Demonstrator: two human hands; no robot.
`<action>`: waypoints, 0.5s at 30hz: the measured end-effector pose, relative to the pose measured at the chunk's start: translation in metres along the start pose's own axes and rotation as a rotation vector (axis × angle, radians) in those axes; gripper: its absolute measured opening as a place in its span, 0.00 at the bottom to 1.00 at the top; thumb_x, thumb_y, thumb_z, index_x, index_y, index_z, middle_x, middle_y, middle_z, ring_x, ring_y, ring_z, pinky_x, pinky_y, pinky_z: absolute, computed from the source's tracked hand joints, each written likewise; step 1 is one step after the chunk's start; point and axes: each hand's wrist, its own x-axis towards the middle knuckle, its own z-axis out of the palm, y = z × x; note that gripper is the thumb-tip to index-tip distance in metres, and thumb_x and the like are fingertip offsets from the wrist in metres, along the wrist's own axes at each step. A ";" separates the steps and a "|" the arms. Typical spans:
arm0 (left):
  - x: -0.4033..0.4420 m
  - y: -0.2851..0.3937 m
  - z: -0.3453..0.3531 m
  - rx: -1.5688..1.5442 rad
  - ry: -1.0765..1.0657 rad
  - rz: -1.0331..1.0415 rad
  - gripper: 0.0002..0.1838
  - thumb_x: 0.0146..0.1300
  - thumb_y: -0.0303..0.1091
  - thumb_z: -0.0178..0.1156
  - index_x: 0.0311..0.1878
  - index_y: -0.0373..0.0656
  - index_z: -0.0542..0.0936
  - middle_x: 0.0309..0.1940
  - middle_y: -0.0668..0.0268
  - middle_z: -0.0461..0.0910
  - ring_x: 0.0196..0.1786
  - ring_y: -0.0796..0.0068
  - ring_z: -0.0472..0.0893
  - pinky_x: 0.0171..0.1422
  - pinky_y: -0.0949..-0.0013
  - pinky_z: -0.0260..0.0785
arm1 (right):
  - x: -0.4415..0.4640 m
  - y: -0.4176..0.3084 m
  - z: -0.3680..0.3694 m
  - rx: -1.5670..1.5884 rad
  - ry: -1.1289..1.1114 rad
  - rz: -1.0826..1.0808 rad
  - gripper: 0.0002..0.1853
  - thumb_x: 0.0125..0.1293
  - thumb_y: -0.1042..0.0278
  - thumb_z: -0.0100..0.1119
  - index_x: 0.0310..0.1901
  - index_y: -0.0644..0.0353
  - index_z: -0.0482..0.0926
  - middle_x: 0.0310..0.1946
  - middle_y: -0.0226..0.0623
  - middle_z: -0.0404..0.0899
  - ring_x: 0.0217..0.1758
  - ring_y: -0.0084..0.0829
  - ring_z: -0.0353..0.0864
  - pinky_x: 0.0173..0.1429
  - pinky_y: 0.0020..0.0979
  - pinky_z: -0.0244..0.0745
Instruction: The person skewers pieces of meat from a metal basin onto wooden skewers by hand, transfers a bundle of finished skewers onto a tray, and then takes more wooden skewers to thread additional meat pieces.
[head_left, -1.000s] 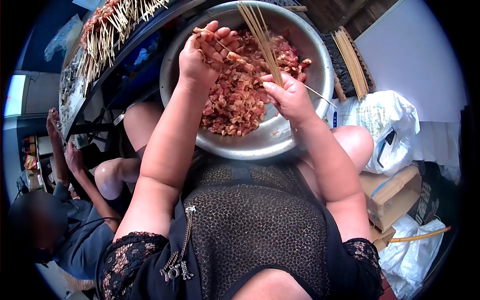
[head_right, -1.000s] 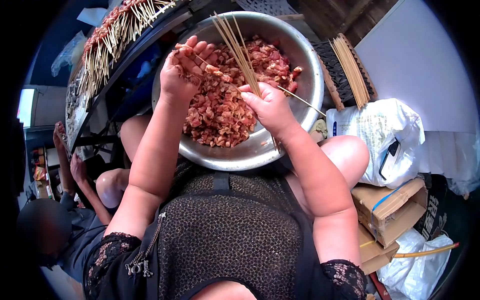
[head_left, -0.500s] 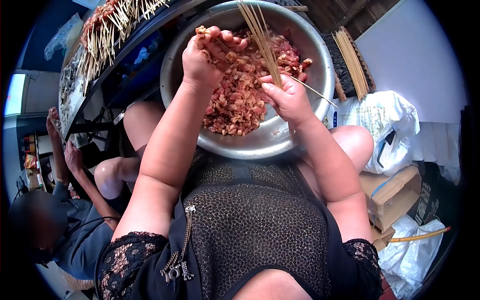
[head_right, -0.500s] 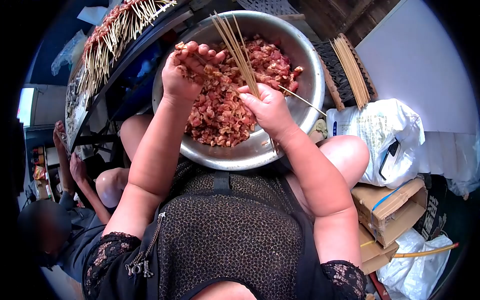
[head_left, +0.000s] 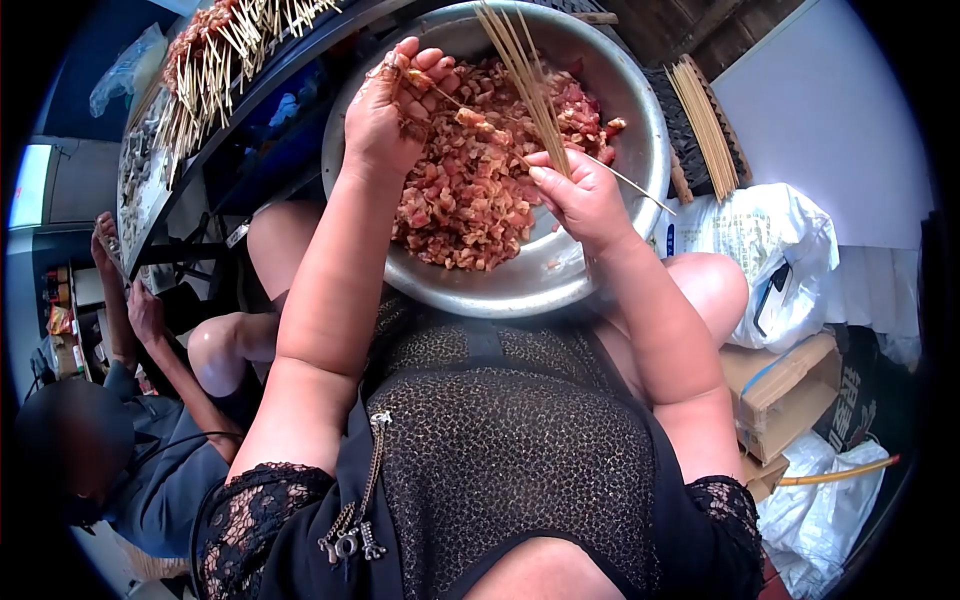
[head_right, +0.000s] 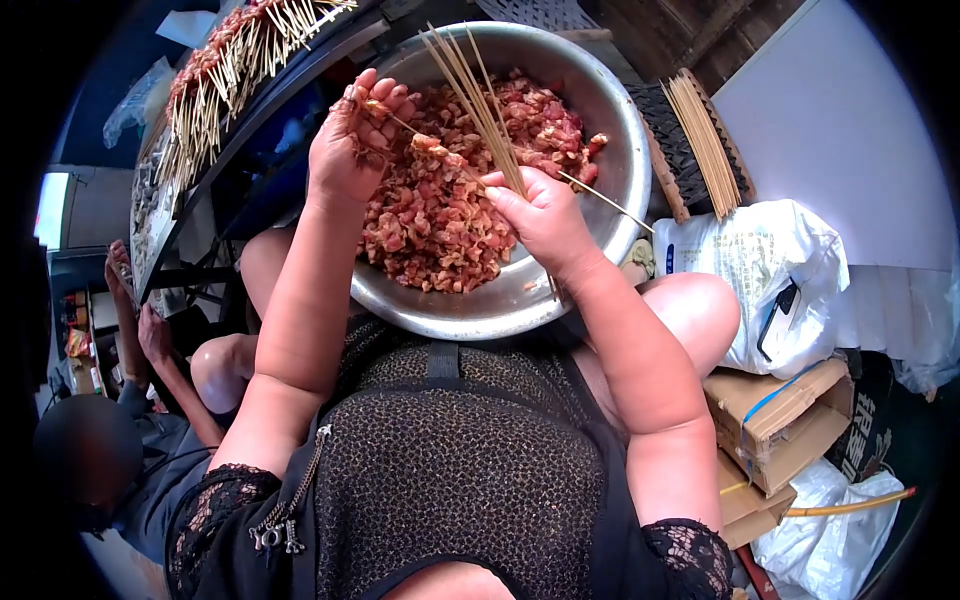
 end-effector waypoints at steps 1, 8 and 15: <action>0.000 -0.001 -0.001 -0.010 -0.005 -0.006 0.16 0.71 0.36 0.41 0.55 0.35 0.67 0.46 0.57 0.75 0.51 0.60 0.75 0.62 0.54 0.66 | 0.000 0.000 0.000 0.002 -0.006 -0.001 0.09 0.65 0.72 0.54 0.45 0.64 0.76 0.26 0.20 0.72 0.26 0.10 0.66 0.30 0.15 0.63; 0.002 -0.010 0.002 -0.168 -0.047 0.026 0.11 0.71 0.36 0.42 0.47 0.39 0.70 0.38 0.58 0.78 0.46 0.60 0.78 0.57 0.54 0.70 | -0.002 0.000 0.001 -0.016 0.031 -0.009 0.09 0.65 0.71 0.54 0.45 0.63 0.76 0.26 0.20 0.73 0.26 0.10 0.67 0.30 0.15 0.63; -0.001 -0.019 0.009 -0.228 -0.045 0.040 0.11 0.71 0.36 0.41 0.44 0.40 0.70 0.36 0.59 0.77 0.46 0.59 0.78 0.58 0.52 0.70 | -0.004 -0.004 0.002 -0.077 0.023 -0.023 0.09 0.65 0.71 0.54 0.45 0.64 0.76 0.25 0.19 0.72 0.25 0.10 0.65 0.30 0.15 0.62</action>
